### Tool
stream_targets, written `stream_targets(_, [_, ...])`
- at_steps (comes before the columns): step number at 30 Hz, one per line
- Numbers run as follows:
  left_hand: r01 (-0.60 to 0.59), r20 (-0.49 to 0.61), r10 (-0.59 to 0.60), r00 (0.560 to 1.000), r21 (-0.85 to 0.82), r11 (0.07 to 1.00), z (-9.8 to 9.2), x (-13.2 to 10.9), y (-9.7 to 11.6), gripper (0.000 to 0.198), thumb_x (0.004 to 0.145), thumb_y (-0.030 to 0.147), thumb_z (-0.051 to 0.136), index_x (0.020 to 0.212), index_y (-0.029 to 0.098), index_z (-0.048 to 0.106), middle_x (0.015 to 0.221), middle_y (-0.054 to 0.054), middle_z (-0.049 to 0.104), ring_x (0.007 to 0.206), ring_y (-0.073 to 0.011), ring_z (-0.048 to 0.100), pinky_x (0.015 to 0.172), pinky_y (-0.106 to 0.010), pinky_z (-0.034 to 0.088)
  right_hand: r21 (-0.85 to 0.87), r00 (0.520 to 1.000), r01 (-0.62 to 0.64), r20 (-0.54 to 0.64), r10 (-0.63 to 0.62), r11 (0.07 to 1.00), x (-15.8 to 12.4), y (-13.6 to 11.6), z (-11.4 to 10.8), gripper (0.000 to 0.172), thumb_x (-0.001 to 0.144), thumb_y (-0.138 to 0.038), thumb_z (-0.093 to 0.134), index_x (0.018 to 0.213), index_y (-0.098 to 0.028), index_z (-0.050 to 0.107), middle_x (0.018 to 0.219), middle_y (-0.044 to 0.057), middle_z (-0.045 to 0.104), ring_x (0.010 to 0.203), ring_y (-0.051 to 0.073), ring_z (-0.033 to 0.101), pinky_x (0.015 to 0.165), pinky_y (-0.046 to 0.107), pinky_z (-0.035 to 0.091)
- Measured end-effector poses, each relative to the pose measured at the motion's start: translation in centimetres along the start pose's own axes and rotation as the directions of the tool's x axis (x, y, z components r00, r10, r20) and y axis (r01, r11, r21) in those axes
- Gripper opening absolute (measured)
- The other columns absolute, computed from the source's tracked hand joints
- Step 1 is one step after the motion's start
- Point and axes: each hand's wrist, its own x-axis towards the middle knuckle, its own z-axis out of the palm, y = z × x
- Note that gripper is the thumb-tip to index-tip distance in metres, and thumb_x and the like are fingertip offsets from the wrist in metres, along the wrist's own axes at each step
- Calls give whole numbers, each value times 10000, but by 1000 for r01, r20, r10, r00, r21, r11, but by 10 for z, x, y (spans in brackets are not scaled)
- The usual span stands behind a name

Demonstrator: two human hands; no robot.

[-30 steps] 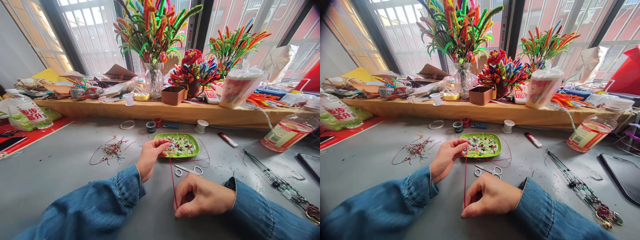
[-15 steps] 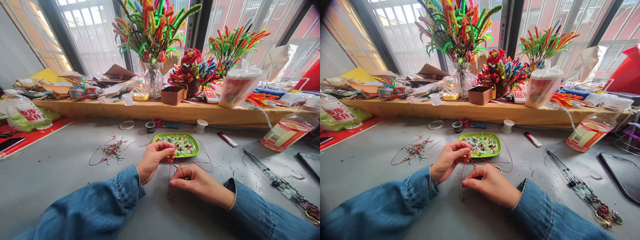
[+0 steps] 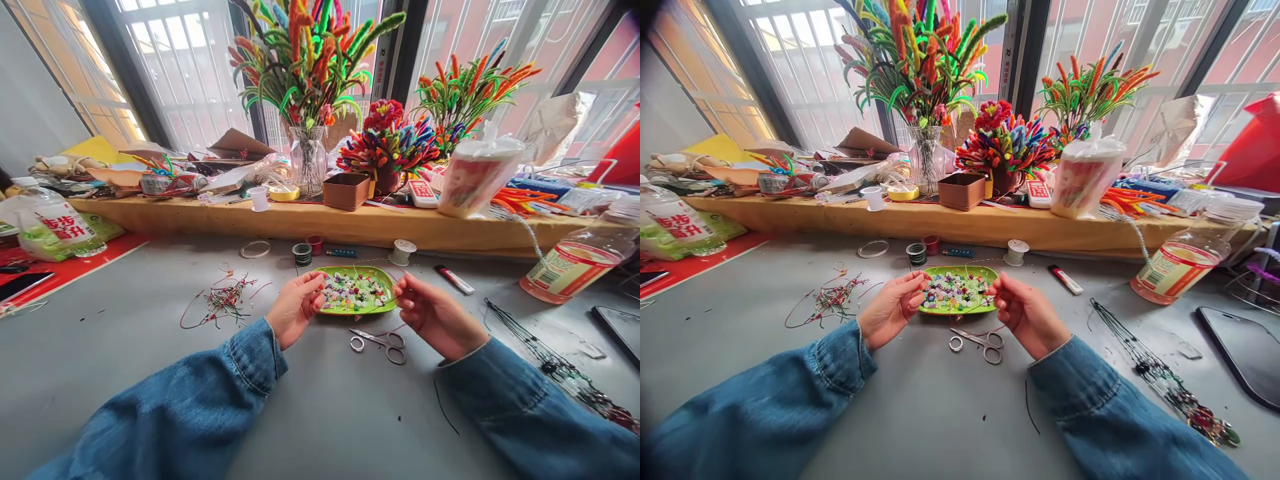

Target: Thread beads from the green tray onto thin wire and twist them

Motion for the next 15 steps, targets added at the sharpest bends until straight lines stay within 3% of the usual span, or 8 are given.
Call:
stream_targets(6, [-82, -103, 79, 992, -22, 996, -7, 6, 0, 137, 730, 209, 534, 822, 108, 536, 594, 48, 406, 357, 21, 280, 321, -120, 194, 82, 986, 63, -162, -49, 995, 14, -13, -26, 179, 798, -239, 449, 708, -148, 573, 516, -44, 402, 408, 19, 358, 338, 108, 324])
stream_targets(15, [-102, -285, 101, 953, 12, 995, -26, 18, -3, 148, 715, 198, 549, 818, 94, 564, 572, 46, 417, 356, 15, 314, 326, -118, 236, 72, 943, 134, -315, -105, 988, 21, -20, -47, 228, 841, -185, 370, 719, -139, 557, 477, -44, 386, 378, 21, 355, 325, 110, 324])
